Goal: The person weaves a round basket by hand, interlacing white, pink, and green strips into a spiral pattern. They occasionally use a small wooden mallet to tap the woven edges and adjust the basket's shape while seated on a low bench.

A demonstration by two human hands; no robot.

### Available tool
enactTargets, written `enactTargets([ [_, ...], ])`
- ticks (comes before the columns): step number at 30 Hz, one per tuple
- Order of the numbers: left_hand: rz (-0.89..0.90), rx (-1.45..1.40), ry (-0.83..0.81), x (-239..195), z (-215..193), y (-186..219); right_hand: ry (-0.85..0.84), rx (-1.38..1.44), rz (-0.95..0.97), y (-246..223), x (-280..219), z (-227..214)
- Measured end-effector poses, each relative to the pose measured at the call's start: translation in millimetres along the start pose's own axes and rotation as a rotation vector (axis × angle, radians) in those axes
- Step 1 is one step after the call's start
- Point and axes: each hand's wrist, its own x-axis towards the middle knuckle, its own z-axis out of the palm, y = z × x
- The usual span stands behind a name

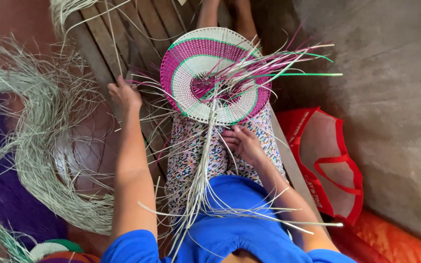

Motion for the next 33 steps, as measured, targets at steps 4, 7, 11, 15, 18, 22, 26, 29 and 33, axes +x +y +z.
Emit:
enactTargets([
  [4,-0.036,-0.022,-0.058,15,-40,13,0.086,0.322,0.02,9,19,14],
  [7,-0.005,-0.142,0.066,22,-46,-14,0.096,0.446,0.059,8,31,29],
  [11,0.349,-0.473,0.382,-37,-116,-1,0.158,0.416,0.012,10,30,40],
  [15,0.408,-0.594,0.338,-123,-170,64,0.225,0.284,-0.056,39,31,25],
  [18,0.27,-1.069,0.012,-179,-144,96,0.115,0.218,-0.017,44,17,36],
  [22,0.216,-0.938,-0.485,-218,-82,112,0.056,0.063,-0.097,39,13,30],
  [26,0.241,-0.567,-0.524,-222,-65,136,-0.022,0.002,-0.009,38,4,3],
  [29,0.303,-0.328,-0.563,-219,-89,159,-0.089,-0.159,-0.088,25,-13,-4],
  [33,0.241,-0.256,-0.555,-213,-89,170,-0.173,-0.482,-0.231,-17,-17,-23],
])
